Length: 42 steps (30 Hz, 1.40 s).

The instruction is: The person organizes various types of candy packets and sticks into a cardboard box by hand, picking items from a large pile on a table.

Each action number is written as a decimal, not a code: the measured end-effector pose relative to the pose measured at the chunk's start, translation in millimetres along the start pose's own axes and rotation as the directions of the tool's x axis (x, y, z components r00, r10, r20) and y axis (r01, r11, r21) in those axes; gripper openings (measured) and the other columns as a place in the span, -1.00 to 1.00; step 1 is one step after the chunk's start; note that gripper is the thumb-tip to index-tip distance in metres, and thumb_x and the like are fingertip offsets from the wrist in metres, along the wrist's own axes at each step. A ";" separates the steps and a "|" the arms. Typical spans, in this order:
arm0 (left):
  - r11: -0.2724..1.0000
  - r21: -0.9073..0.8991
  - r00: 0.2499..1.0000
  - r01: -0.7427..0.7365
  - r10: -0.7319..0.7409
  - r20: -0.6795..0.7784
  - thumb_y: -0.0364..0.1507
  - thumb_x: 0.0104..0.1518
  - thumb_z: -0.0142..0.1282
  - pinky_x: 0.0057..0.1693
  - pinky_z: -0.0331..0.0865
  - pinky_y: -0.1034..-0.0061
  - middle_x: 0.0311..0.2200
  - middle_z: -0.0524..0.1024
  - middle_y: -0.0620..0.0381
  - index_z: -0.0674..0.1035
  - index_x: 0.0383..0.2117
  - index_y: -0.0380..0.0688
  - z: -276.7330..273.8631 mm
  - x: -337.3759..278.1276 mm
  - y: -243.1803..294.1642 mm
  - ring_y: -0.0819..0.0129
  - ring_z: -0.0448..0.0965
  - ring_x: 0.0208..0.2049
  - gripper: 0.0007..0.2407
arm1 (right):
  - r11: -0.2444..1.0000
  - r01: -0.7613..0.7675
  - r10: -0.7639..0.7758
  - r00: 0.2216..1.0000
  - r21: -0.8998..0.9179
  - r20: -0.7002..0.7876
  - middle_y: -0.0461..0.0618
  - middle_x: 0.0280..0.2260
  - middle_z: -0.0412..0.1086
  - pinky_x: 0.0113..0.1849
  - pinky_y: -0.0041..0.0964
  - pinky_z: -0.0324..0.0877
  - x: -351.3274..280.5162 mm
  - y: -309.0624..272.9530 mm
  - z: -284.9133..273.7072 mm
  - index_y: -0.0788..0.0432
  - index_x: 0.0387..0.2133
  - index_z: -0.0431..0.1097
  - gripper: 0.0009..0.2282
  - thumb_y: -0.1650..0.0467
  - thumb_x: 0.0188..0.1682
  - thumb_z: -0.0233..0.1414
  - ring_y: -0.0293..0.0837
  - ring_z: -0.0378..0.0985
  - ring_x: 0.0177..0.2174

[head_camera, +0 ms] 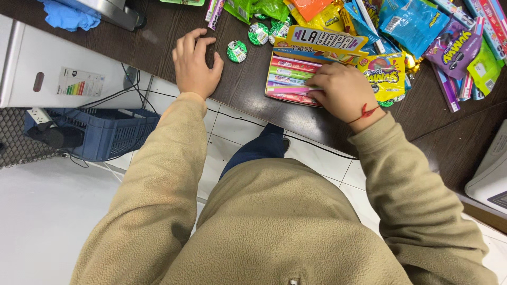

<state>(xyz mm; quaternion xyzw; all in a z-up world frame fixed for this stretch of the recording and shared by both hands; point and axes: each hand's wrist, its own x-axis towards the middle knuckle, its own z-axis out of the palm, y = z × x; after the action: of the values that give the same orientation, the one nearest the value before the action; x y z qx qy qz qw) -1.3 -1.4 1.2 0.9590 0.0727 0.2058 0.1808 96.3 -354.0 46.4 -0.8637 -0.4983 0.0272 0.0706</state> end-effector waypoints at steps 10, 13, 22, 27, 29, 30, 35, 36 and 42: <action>1.000 0.006 1.000 0.003 -0.003 -0.003 -0.41 0.13 0.12 0.08 0.30 0.06 0.03 0.42 0.16 0.59 -0.15 -0.04 0.9 0.4 -0.7 0.09 0.39 0.05 -0.82 | 0.995 -0.041 0.059 0.976 0.088 -0.211 0.00 -0.23 0.47 -0.30 -0.04 0.47 -1.3 -17.0 -17.0 0.12 -0.19 0.59 -0.88 0.35 0.17 0.15 0.06 0.54 -0.25; 1.000 0.006 1.000 0.006 -0.006 0.001 -0.41 0.13 0.12 0.10 0.30 0.05 0.03 0.42 0.16 0.58 -0.15 -0.04 1.0 -0.1 -0.6 0.09 0.39 0.06 -0.82 | 0.996 0.044 -0.027 0.979 0.080 -0.201 -0.07 -0.24 0.47 -0.33 -0.06 0.46 -0.5 -21.0 -4.5 0.05 -0.21 0.61 -0.87 0.30 0.15 0.15 0.03 0.52 -0.27; 1.000 0.007 1.000 -0.006 0.006 0.000 -0.41 0.13 0.11 0.08 0.30 0.04 0.03 0.42 0.16 0.58 -0.15 -0.04 1.5 0.6 -1.4 0.08 0.38 0.06 -0.81 | 0.974 -0.089 0.015 0.944 -0.210 -0.329 -0.07 -0.33 0.41 -0.40 -0.15 0.49 14.6 -8.2 26.0 0.00 -0.28 0.61 -0.90 0.42 0.07 0.12 0.00 0.50 -0.31; 1.000 0.010 1.000 -0.005 0.005 0.012 -0.41 0.14 0.11 0.09 0.30 0.04 0.03 0.42 0.15 0.58 -0.15 -0.05 0.1 0.2 -0.9 0.09 0.38 0.07 -0.82 | 0.958 -0.129 0.021 0.923 -0.257 -0.385 -0.08 -0.29 0.39 -0.49 -0.15 0.42 13.9 -13.6 28.2 0.03 -0.24 0.60 -0.93 0.39 0.09 0.15 -0.04 0.44 -0.31; 1.000 0.015 1.000 -0.023 0.023 -0.009 -0.41 0.14 0.12 0.07 0.31 0.05 0.03 0.41 0.16 0.58 -0.15 -0.05 2.0 -0.3 -2.3 0.09 0.38 0.05 -0.82 | 0.953 -0.199 0.099 0.918 -0.230 -0.384 -0.07 -0.31 0.34 -0.59 -0.17 0.40 13.6 -14.8 28.5 0.03 -0.23 0.60 -0.89 0.42 0.02 0.14 -0.03 0.48 -0.36; 1.000 0.014 1.000 -0.023 0.023 -0.007 -0.41 0.14 0.12 0.07 0.31 0.05 0.03 0.41 0.16 0.58 -0.15 -0.05 1.8 -0.3 -2.3 0.09 0.38 0.05 -0.82 | 0.952 -0.200 0.101 0.918 -0.230 -0.383 -0.07 -0.31 0.34 -0.59 -0.17 0.40 14.1 -16.2 28.3 0.03 -0.23 0.60 -0.89 0.42 0.02 0.14 -0.03 0.48 -0.36; 1.000 0.012 1.000 -0.019 0.019 0.005 -0.41 0.14 0.11 0.08 0.30 0.05 0.03 0.41 0.16 0.57 -0.15 -0.05 1.0 -0.2 -2.3 0.09 0.38 0.06 -0.82 | 0.937 -0.229 0.124 0.924 -0.263 -0.363 -0.05 -0.30 0.32 -0.62 -0.18 0.40 14.3 -20.3 27.0 0.07 -0.25 0.56 -0.89 0.47 -0.01 0.12 -0.04 0.45 -0.39; 1.000 0.011 1.000 -0.020 0.020 0.007 -0.41 0.14 0.11 0.08 0.30 0.05 0.03 0.41 0.16 0.57 -0.15 -0.05 1.1 -0.2 -2.1 0.09 0.38 0.06 -0.82 | 0.937 -0.229 0.125 0.924 -0.262 -0.362 -0.05 -0.30 0.32 -0.62 -0.18 0.40 13.1 -20.7 25.3 0.07 -0.25 0.56 -0.89 0.47 -0.01 0.12 -0.04 0.45 -0.39; 1.000 0.009 1.000 -0.020 0.020 -0.002 -0.41 0.13 0.12 0.06 0.31 0.07 0.04 0.41 0.17 0.57 -0.15 -0.04 1.5 -0.5 -2.2 0.09 0.38 0.05 -0.82 | 0.975 -0.218 0.215 0.912 0.031 -0.350 0.02 -0.28 0.45 -0.42 -0.04 0.43 -1.2 -25.9 -1.4 0.13 -0.27 0.60 -0.93 0.43 0.07 0.16 0.09 0.53 -0.36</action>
<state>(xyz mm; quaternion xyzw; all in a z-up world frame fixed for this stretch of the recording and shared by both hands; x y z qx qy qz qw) -1.3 0.0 -1.1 0.9602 0.0642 0.2084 0.1745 73.6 -342.4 51.6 -0.9048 -0.3790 -0.1219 0.1509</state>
